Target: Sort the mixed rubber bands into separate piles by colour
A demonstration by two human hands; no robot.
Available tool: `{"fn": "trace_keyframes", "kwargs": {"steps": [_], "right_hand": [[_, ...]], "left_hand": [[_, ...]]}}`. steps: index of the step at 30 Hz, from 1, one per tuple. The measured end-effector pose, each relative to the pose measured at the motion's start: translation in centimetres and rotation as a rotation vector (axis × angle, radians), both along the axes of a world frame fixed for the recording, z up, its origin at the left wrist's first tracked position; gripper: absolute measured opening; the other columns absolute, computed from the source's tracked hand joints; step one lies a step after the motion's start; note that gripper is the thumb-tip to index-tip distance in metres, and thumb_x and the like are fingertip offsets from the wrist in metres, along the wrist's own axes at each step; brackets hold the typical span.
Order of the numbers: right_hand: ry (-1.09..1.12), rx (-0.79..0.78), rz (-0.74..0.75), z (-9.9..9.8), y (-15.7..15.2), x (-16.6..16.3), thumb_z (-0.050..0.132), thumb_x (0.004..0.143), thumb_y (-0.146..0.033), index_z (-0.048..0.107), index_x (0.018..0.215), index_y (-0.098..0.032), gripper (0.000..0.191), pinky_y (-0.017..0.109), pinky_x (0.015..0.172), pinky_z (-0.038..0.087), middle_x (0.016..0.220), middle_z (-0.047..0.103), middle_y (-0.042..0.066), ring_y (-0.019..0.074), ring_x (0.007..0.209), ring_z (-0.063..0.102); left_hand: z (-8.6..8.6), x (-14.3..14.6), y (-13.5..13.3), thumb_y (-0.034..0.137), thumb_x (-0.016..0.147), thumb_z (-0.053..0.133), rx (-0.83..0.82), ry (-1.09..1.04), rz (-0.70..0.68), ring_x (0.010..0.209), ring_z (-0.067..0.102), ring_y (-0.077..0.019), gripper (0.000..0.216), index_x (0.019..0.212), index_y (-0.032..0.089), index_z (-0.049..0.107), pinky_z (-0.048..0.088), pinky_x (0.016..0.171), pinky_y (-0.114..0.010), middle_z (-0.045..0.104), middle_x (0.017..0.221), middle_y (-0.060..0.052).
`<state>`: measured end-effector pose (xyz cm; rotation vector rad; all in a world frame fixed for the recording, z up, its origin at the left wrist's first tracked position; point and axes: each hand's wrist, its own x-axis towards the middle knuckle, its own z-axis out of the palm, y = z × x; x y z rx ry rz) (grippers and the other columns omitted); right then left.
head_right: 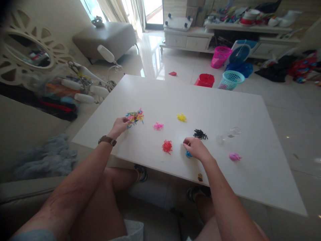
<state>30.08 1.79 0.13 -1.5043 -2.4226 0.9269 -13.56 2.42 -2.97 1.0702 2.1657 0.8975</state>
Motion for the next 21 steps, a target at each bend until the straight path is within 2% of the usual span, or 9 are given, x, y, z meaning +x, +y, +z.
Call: {"fn": "trace_keyframes", "kwargs": {"steps": [4,7,9,14,18,21], "right_hand": [[0.002,0.005,0.004,0.0,-0.1,0.0,0.059,0.086,-0.024,0.074,0.082,-0.019,0.016,0.027,0.066,0.046,0.078,0.073,0.004,0.0173,0.071,0.067],[0.010,0.006,0.000,0.0,-0.1,-0.2,0.059,0.086,-0.024,0.073,0.082,-0.019,0.016,0.027,0.066,0.047,0.078,0.073,0.004,0.0179,0.072,0.067],[0.031,0.009,-0.008,0.2,0.0,-0.5,0.058,0.086,-0.025,0.073,0.081,-0.019,0.016,0.027,0.066,0.047,0.077,0.073,0.005,0.0182,0.072,0.067],[0.178,0.039,-0.076,1.1,-0.1,-2.0,0.059,0.086,-0.028,0.072,0.081,-0.019,0.017,0.028,0.068,0.050,0.076,0.072,0.004,0.0172,0.070,0.066],[0.328,0.025,-0.172,1.6,-0.4,-3.6,0.063,0.086,-0.034,0.072,0.083,-0.020,0.017,0.029,0.070,0.052,0.079,0.074,0.005,0.0169,0.072,0.066],[0.497,-0.029,-0.235,1.5,-0.5,-4.7,0.068,0.084,-0.039,0.073,0.093,-0.020,0.021,0.030,0.073,0.055,0.086,0.075,0.005,0.0171,0.075,0.068]], "left_hand": [[0.4,0.9,0.2,0.020,0.072,0.076,0.135,-0.431,0.107,0.067,0.067,-0.0142,0.017,0.076,0.014,0.060,0.055,0.075,-0.029,0.069,0.072,-0.006],[1.0,2.0,0.2,0.019,0.070,0.081,0.187,-0.618,0.092,0.069,0.068,-0.0132,0.023,0.081,0.013,0.062,0.057,0.080,-0.031,0.070,0.074,-0.005],[1.5,3.1,0.1,0.019,0.067,0.084,0.180,-0.689,0.031,0.071,0.068,-0.0133,0.026,0.083,0.013,0.064,0.057,0.084,-0.032,0.071,0.077,-0.005],[2.9,7.8,-0.3,0.028,0.065,0.087,0.095,-0.778,-0.238,0.079,0.069,-0.0143,0.029,0.081,0.012,0.069,0.055,0.091,-0.033,0.072,0.084,-0.007],[4.0,12.1,-0.8,0.033,0.066,0.086,0.052,-0.831,-0.401,0.084,0.069,-0.0158,0.031,0.085,0.013,0.071,0.054,0.090,-0.034,0.073,0.090,-0.009],[4.4,14.8,-1.1,0.034,0.065,0.086,0.046,-0.881,-0.503,0.081,0.069,-0.0159,0.031,0.085,0.014,0.072,0.055,0.087,-0.035,0.073,0.088,-0.008]]}}
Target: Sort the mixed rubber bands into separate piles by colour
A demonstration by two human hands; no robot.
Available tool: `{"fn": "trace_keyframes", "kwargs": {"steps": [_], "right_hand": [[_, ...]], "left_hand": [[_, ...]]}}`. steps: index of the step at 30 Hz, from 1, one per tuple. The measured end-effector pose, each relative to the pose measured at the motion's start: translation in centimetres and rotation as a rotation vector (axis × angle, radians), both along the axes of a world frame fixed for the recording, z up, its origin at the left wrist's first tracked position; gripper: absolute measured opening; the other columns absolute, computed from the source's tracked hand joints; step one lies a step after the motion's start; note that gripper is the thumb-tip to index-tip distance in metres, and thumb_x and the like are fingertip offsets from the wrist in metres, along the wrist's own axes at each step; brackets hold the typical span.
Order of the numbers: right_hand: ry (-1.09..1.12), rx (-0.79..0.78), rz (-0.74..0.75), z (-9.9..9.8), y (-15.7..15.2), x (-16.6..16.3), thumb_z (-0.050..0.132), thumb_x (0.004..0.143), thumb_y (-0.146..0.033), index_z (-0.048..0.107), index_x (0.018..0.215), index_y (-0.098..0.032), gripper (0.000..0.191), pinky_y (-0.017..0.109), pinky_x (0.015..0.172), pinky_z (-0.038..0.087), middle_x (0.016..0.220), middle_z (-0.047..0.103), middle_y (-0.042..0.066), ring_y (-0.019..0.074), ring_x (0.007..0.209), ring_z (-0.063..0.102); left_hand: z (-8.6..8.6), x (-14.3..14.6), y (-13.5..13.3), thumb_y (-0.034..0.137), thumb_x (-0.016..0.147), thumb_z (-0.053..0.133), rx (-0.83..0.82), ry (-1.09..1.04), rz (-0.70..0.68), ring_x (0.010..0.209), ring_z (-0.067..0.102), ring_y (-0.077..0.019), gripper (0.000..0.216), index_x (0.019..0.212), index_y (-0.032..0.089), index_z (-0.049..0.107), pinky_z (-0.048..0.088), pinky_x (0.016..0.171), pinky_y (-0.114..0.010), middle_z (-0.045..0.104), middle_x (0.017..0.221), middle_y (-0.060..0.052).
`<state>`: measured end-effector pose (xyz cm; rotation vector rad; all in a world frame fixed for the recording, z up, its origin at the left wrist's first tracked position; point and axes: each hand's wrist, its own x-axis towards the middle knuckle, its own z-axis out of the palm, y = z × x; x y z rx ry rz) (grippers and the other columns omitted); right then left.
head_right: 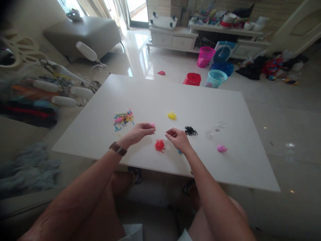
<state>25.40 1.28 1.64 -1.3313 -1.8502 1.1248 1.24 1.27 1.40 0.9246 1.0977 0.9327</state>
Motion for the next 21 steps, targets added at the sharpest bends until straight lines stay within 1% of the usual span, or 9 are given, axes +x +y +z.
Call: {"fn": "trace_keyframes", "kwargs": {"steps": [3,5,8,11,15,17,21], "right_hand": [[0.182,-0.045,-0.005,-0.3,-0.1,-0.7,0.074,0.081,-0.041,0.072,0.103,-0.020,0.030,0.032,0.076,0.057,0.093,0.076,0.006,0.0183,0.081,0.070],[0.252,-0.061,-0.009,-0.4,-0.1,-0.9,0.075,0.080,-0.042,0.072,0.099,-0.020,0.029,0.033,0.077,0.058,0.090,0.076,0.006,0.0188,0.080,0.071],[0.289,-0.054,-0.084,-0.3,0.0,-0.9,0.075,0.079,-0.044,0.072,0.086,-0.019,0.027,0.033,0.074,0.057,0.079,0.074,0.004,0.0187,0.074,0.070],[0.325,-0.051,-0.141,-0.2,0.2,-0.7,0.077,0.076,-0.044,0.072,0.082,-0.019,0.027,0.031,0.070,0.056,0.074,0.073,0.003,0.0178,0.069,0.069],[0.378,-0.105,-0.079,-0.2,0.2,-0.6,0.080,0.074,-0.042,0.074,0.087,-0.019,0.027,0.031,0.072,0.056,0.078,0.074,0.003,0.0178,0.073,0.070],[0.377,-0.113,-0.059,-0.3,0.1,-0.6,0.082,0.072,-0.041,0.074,0.086,-0.019,0.027,0.031,0.072,0.056,0.078,0.074,0.003,0.0179,0.073,0.070],[0.364,-0.082,-0.100,-0.3,0.2,-0.5,0.081,0.073,-0.041,0.072,0.080,-0.019,0.025,0.031,0.069,0.055,0.072,0.072,0.002,0.0170,0.068,0.068]], "left_hand": [[-0.1,2.0,-0.1,0.034,0.065,0.088,0.016,-0.038,-0.075,0.078,0.069,-0.0170,0.031,0.084,0.014,0.073,0.055,0.083,-0.035,0.072,0.079,-0.007],[-0.2,3.0,-0.2,0.034,0.066,0.088,0.016,-0.058,-0.111,0.078,0.070,-0.0175,0.033,0.086,0.013,0.073,0.055,0.082,-0.034,0.073,0.078,-0.008],[-0.5,3.9,-0.2,0.036,0.065,0.089,0.000,-0.092,-0.127,0.079,0.071,-0.0175,0.036,0.088,0.013,0.073,0.055,0.080,-0.034,0.075,0.081,-0.009],[-0.7,4.3,-0.2,0.035,0.063,0.090,-0.016,-0.120,-0.113,0.078,0.071,-0.0168,0.038,0.086,0.011,0.072,0.055,0.081,-0.034,0.075,0.082,-0.009],[-0.8,4.4,-0.3,0.036,0.064,0.090,-0.027,-0.136,-0.109,0.078,0.071,-0.0167,0.039,0.088,0.011,0.071,0.056,0.082,-0.034,0.075,0.081,-0.010],[-0.7,4.4,-0.4,0.037,0.065,0.090,-0.034,-0.127,-0.108,0.077,0.071,-0.0170,0.040,0.088,0.011,0.071,0.056,0.081,-0.034,0.075,0.079,-0.010],[-0.4,4.5,-0.4,0.037,0.062,0.092,-0.051,-0.133,-0.099,0.076,0.072,-0.0170,0.041,0.086,0.011,0.072,0.056,0.080,-0.033,0.075,0.079,-0.010]]}}
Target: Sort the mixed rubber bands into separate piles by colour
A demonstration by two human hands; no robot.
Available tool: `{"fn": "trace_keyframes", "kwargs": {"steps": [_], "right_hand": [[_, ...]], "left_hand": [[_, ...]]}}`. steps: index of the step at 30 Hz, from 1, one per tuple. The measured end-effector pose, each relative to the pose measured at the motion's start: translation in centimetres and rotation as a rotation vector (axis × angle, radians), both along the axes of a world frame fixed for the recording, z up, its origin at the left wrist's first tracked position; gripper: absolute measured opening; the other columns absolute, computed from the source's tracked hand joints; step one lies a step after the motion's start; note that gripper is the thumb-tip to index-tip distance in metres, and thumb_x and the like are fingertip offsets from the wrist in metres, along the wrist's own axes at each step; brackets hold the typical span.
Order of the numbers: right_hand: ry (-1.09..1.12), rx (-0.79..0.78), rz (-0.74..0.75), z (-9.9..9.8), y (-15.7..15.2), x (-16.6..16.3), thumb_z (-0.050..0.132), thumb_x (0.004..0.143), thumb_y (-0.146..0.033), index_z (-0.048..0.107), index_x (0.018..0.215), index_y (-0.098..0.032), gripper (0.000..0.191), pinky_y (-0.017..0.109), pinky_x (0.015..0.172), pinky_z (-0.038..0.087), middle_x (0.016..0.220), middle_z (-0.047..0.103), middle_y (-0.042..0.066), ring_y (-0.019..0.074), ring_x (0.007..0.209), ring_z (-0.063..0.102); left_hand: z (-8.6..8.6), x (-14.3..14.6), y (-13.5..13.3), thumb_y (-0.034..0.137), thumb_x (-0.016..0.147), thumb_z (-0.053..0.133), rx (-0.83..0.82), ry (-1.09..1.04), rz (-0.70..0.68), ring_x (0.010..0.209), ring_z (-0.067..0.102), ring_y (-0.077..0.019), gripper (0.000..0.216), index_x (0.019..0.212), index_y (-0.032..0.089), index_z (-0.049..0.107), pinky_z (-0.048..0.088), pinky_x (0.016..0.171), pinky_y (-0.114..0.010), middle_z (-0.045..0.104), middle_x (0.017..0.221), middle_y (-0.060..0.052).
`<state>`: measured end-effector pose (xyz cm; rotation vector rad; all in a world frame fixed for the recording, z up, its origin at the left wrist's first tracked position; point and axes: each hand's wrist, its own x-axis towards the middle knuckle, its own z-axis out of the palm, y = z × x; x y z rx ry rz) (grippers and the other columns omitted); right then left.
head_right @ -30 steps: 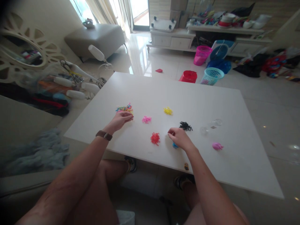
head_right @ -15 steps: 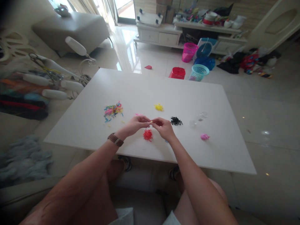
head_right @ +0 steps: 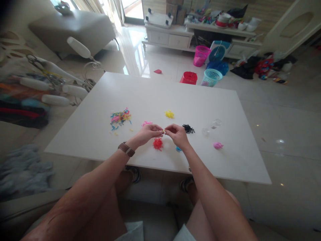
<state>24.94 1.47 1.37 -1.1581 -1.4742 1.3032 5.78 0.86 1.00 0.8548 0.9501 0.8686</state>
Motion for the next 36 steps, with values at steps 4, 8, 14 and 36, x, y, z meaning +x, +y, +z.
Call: {"fn": "trace_keyframes", "kwargs": {"steps": [4,8,14,36], "right_hand": [[0.002,0.023,-0.146,0.2,0.2,0.4,0.078,0.074,-0.040,0.068,0.081,-0.019,0.025,0.031,0.068,0.056,0.071,0.070,0.001,0.0165,0.067,0.069],[0.060,0.032,-0.334,-0.2,0.1,0.8,0.077,0.074,-0.037,0.066,0.082,-0.019,0.023,0.030,0.069,0.057,0.071,0.069,0.000,0.0159,0.067,0.069],[0.091,-0.056,-0.506,-1.8,0.7,0.6,0.078,0.066,-0.035,0.064,0.078,-0.018,0.024,0.031,0.070,0.058,0.069,0.067,-0.001,0.0148,0.065,0.068],[-0.044,-0.065,-0.196,0.0,1.6,-0.9,0.079,0.070,-0.043,0.069,0.085,-0.018,0.031,0.030,0.071,0.058,0.075,0.072,0.002,0.0164,0.069,0.070]], "left_hand": [[0.4,0.2,0.1,0.035,0.062,0.092,-0.013,-0.034,0.029,0.076,0.072,-0.0179,0.039,0.083,0.010,0.071,0.057,0.081,-0.034,0.075,0.080,-0.012],[1.1,0.4,0.2,0.030,0.067,0.090,-0.023,-0.054,0.054,0.075,0.072,-0.0175,0.031,0.081,0.009,0.072,0.057,0.084,-0.036,0.075,0.081,-0.012],[1.5,-0.1,0.3,0.019,0.075,0.083,-0.060,-0.126,0.173,0.076,0.071,-0.0154,0.016,0.082,0.008,0.073,0.055,0.095,-0.038,0.075,0.085,-0.012],[1.3,0.8,0.6,0.013,0.073,0.083,-0.117,-0.185,0.232,0.073,0.071,-0.0148,0.013,0.081,0.008,0.073,0.056,0.093,-0.035,0.074,0.081,-0.010]]}}
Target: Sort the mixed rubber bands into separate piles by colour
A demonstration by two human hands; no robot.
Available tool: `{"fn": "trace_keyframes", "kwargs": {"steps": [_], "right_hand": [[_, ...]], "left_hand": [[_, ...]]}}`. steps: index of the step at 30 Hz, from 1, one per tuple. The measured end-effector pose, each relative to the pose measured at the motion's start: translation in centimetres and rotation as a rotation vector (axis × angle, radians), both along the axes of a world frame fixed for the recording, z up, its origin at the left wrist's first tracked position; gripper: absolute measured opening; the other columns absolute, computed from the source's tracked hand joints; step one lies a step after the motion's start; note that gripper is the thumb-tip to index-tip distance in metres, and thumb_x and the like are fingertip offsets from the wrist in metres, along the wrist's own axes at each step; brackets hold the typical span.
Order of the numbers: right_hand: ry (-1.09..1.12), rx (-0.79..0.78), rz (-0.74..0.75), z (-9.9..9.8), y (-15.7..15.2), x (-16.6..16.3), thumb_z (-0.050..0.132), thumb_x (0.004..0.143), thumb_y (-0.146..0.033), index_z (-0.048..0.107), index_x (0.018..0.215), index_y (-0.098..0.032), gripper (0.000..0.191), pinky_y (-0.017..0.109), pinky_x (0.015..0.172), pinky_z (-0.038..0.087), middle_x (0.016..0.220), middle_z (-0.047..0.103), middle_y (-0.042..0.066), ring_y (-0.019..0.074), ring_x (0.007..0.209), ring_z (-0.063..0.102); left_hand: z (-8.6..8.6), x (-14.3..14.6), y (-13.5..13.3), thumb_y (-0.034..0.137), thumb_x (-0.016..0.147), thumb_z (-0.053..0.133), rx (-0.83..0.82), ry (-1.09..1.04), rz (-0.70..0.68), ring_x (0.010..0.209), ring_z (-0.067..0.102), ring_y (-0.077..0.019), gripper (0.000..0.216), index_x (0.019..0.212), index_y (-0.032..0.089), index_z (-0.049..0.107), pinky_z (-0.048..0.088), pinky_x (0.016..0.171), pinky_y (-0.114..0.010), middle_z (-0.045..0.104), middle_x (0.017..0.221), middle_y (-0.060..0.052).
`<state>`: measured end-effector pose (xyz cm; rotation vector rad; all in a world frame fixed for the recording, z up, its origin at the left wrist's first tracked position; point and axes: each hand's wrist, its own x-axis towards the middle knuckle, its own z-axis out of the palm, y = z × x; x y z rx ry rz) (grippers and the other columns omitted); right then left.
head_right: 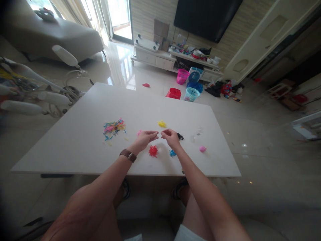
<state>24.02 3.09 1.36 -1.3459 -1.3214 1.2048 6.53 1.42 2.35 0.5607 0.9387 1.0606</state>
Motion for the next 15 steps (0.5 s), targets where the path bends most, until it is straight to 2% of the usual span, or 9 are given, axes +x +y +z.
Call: {"fn": "trace_keyframes", "kwargs": {"steps": [3,7,11,15], "right_hand": [[0.055,0.023,0.068,0.7,-3.3,0.1,0.083,0.069,-0.043,0.071,0.093,-0.019,0.036,0.034,0.080,0.058,0.086,0.076,0.005,0.0192,0.081,0.072],[0.093,0.025,0.062,1.0,-4.5,0.1,0.083,0.068,-0.045,0.073,0.087,-0.019,0.033,0.036,0.081,0.059,0.082,0.077,0.005,0.0207,0.080,0.072],[0.047,0.049,0.071,1.1,-3.3,1.2,0.081,0.069,-0.045,0.073,0.080,-0.019,0.030,0.034,0.075,0.059,0.075,0.075,0.004,0.0206,0.074,0.072],[-0.057,0.095,-0.081,0.6,-0.4,4.3,0.077,0.072,-0.040,0.071,0.080,-0.018,0.024,0.030,0.068,0.057,0.069,0.071,0.002,0.0177,0.067,0.070]], "left_hand": [[0.0,0.6,-0.7,0.018,0.071,0.086,0.041,0.019,-0.065,0.073,0.071,-0.0150,0.021,0.081,0.010,0.070,0.057,0.088,-0.033,0.074,0.076,-0.010],[-0.1,1.0,-1.5,0.026,0.066,0.089,0.079,0.079,-0.115,0.071,0.071,-0.0159,0.030,0.077,0.012,0.066,0.057,0.083,-0.033,0.074,0.073,-0.010],[-0.2,1.2,-1.3,0.029,0.066,0.089,0.079,0.106,-0.126,0.078,0.072,-0.0184,0.030,0.079,0.012,0.068,0.056,0.088,-0.035,0.075,0.077,-0.012],[-0.5,1.6,-0.5,0.026,0.067,0.088,0.048,0.143,-0.111,0.080,0.072,-0.0179,0.027,0.083,0.011,0.072,0.055,0.093,-0.036,0.074,0.081,-0.011]]}}
